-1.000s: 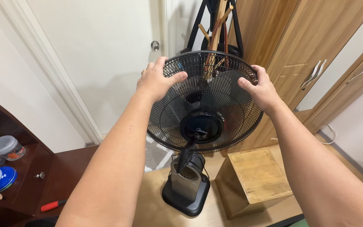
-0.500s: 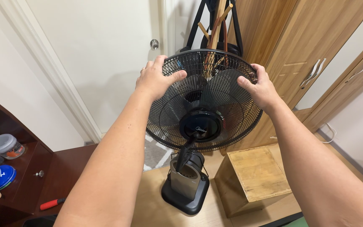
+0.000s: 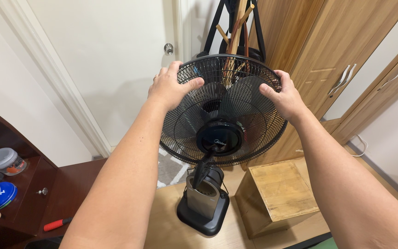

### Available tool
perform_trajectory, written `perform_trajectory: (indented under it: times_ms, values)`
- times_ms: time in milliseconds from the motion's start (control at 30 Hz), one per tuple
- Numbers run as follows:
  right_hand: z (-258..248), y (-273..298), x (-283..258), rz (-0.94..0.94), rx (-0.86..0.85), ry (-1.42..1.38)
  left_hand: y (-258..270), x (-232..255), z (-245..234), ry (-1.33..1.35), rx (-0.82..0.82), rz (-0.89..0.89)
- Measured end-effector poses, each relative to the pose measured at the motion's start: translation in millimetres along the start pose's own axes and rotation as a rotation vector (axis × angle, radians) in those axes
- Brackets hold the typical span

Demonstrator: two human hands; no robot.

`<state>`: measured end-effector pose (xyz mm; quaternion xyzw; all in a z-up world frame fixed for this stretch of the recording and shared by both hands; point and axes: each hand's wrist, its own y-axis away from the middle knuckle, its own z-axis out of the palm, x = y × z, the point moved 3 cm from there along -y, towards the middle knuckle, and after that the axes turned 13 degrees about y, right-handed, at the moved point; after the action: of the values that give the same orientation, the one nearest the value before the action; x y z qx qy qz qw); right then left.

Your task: The person disassembles a standing electric fan by removing the front grille, fan blades, and rear grille, then detaches the motor head from the stand. They place the removed parts on a nearby surface.

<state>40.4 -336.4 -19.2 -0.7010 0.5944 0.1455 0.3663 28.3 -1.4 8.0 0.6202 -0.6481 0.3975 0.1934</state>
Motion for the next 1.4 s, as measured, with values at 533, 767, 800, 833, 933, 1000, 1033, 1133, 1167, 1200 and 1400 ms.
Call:
perform_trajectory:
  times_ms: [533, 767, 800, 833, 933, 1000, 1033, 1133, 1167, 1200, 1400]
  values:
    - [-0.7, 1.6, -4.0, -0.009, 0.005, 0.022, 0.8, -1.9, 0.2, 0.006, 0.003, 0.01]
    - [-0.4, 2.5, -5.4, 0.007, -0.011, -0.017, 0.2, -2.7, -0.2, 0.004, 0.001, 0.007]
    - [-0.1, 2.4, -5.3, 0.01, -0.012, -0.017, 0.1, -3.0, -0.2, 0.004, 0.002, 0.008]
    - [-0.2, 2.4, -4.9, 0.018, -0.013, -0.012, 0.0, -3.0, 0.1, 0.002, 0.004, 0.008]
    - [-0.1, 1.8, -4.5, 0.026, -0.013, -0.001, 0.0, -3.1, 0.2, -0.002, 0.005, 0.009]
    - [-0.2, 1.7, -4.7, 0.014, -0.009, 0.004, 0.4, -3.3, 0.1, 0.0, 0.0, 0.007]
    - [-0.4, 1.6, -4.7, 0.012, -0.01, -0.003, 0.3, -3.0, 0.0, -0.001, -0.001, 0.007]
    - [-0.2, 2.0, -3.9, 0.016, -0.016, -0.013, 0.5, -2.4, 0.4, -0.005, 0.0, 0.005]
    - [-0.2, 2.2, -3.7, 0.023, -0.017, -0.005, 0.5, -2.2, 0.3, -0.006, 0.002, 0.006]
    - [-0.2, 2.4, -3.6, 0.03, -0.019, 0.002, 0.5, -2.0, 0.2, -0.008, 0.004, 0.006]
    - [-0.9, 2.2, -5.2, 0.02, -0.008, 0.02, 1.5, -1.1, -1.5, -0.006, -0.003, 0.003]
